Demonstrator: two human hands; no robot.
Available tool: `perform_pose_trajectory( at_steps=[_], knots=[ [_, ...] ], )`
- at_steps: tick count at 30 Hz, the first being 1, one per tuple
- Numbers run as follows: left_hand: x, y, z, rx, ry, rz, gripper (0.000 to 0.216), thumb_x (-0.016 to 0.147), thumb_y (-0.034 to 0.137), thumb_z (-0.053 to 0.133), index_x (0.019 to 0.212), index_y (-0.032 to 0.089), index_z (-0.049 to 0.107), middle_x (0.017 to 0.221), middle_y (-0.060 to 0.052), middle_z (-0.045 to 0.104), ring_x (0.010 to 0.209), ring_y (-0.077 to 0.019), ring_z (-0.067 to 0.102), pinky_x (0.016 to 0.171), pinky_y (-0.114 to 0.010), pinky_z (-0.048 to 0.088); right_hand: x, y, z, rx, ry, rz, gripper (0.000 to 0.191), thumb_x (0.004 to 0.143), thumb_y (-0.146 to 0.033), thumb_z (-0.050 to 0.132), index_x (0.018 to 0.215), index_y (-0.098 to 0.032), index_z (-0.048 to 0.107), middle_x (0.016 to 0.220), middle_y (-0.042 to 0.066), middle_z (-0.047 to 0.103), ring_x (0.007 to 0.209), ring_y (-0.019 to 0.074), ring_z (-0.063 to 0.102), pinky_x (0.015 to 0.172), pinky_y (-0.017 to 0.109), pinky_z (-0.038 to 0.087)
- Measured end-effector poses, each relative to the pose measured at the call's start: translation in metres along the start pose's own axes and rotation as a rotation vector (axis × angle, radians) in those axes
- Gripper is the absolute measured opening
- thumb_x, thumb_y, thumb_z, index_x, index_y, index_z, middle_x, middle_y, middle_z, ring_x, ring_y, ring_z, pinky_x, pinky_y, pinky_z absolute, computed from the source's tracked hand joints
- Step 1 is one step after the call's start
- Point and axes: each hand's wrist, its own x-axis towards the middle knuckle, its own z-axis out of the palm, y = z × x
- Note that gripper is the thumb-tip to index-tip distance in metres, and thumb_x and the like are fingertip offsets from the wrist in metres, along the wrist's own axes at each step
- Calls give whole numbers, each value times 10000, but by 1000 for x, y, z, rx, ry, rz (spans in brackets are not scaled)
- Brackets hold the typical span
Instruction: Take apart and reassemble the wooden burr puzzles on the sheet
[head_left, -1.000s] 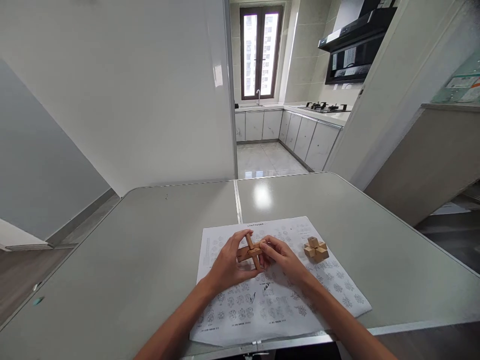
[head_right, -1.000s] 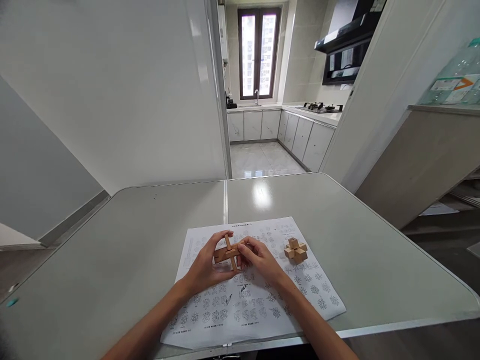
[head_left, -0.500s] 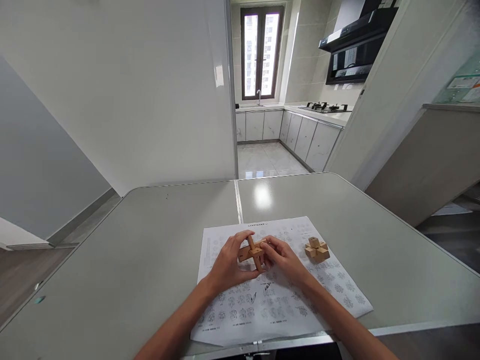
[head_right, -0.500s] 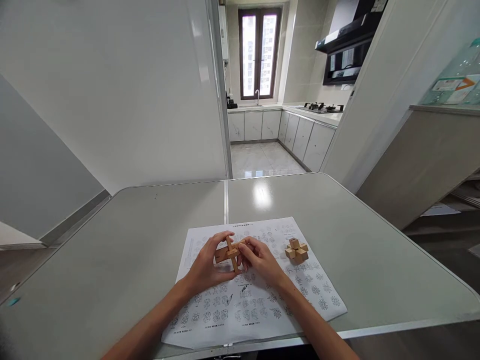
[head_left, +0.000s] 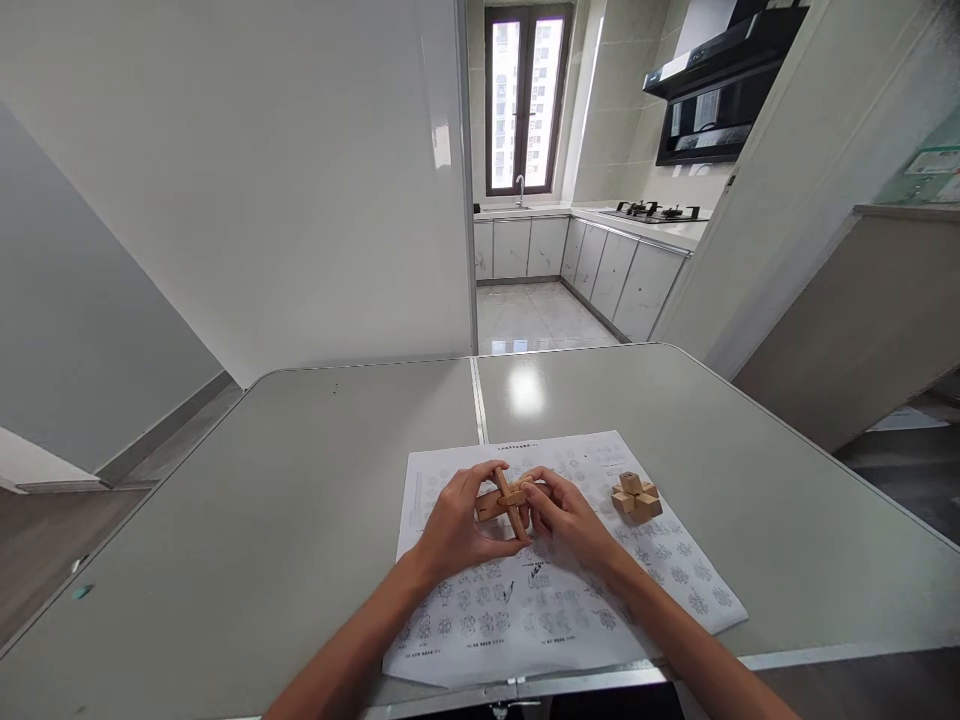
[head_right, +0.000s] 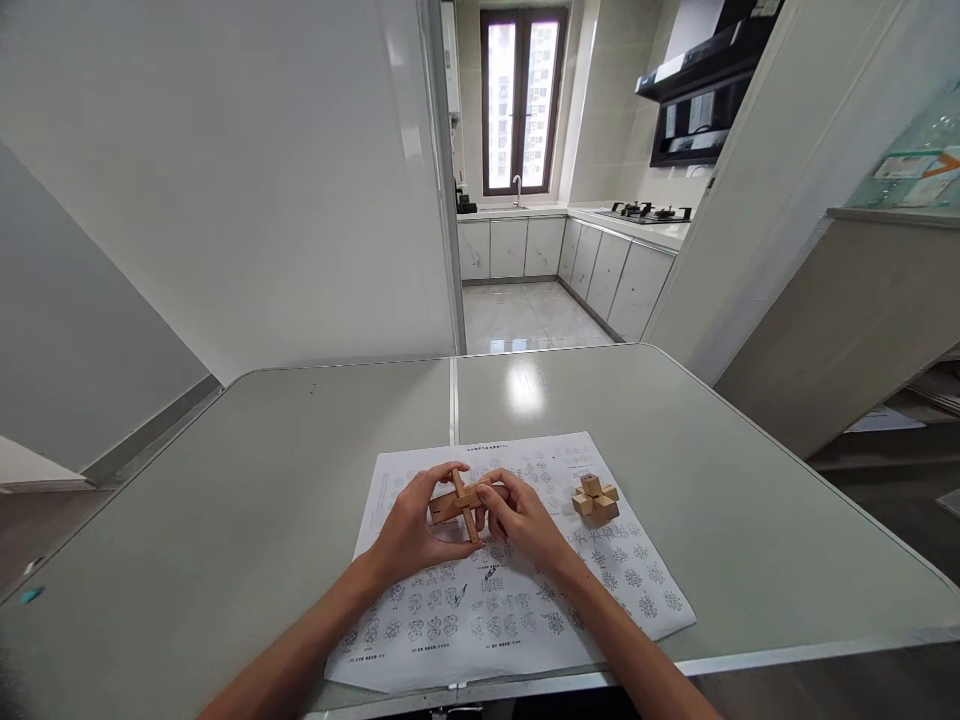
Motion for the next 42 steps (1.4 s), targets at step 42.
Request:
perform_pose_trajectory(
  at_steps=[42],
  knots=[
    [1, -3, 6, 72, 93, -22, 878, 677, 294, 904, 1406, 291, 414, 1279, -82, 639, 1108, -291, 641, 944, -480, 564, 3, -6, -10, 250, 323, -62, 347, 934, -548, 675, 1065, -230, 624, 701, -33, 577, 495, 85, 380, 484, 241, 314]
  ],
)
